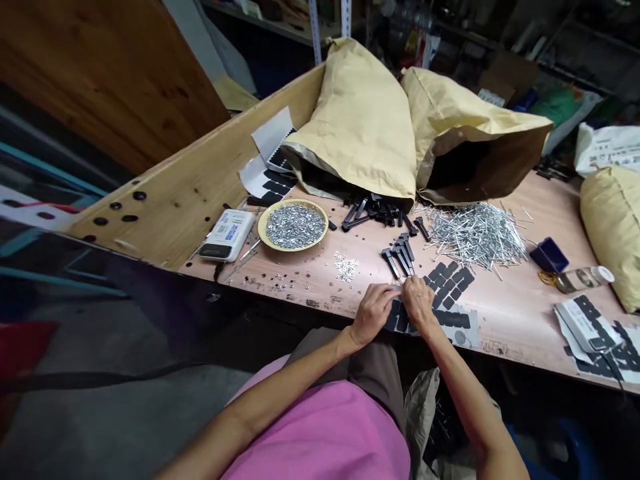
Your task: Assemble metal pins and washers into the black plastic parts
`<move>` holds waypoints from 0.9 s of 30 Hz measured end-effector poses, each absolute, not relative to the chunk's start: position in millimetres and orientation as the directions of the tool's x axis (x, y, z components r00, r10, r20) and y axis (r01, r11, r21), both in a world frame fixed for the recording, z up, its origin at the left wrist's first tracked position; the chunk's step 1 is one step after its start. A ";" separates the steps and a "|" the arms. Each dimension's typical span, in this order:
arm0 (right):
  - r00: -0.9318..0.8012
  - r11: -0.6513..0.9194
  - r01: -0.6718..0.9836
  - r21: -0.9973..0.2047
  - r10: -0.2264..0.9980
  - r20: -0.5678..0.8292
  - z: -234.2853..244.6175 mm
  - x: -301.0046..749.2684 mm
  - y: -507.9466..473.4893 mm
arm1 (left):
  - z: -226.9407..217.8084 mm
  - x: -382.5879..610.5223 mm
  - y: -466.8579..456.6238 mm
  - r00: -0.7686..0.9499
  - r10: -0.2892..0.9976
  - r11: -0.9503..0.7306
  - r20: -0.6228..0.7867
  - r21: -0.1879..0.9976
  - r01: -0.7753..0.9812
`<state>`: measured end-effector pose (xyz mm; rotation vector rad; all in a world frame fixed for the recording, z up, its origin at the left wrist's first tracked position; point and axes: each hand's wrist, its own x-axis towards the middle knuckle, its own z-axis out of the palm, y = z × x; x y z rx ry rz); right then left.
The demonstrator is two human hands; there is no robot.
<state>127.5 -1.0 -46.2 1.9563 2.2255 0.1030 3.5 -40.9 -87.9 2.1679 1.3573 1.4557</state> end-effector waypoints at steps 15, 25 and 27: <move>-0.326 0.204 0.677 -0.708 0.945 -0.040 -39.6 92.0 -6.0 | -67.8 -65.9 -78.2 -0.048 0.975 0.214 -0.218 0.974 -0.078; -0.358 0.320 0.921 -0.222 0.919 -0.163 -77.7 33.3 -0.6 | -72.1 -100.9 -81.5 -0.014 0.820 0.505 -0.573 0.733 -0.455; -0.370 0.317 0.885 -0.342 0.923 -0.102 -77.0 36.3 -0.1 | -70.0 -101.0 -77.0 0.012 0.811 0.522 -0.585 0.714 -0.466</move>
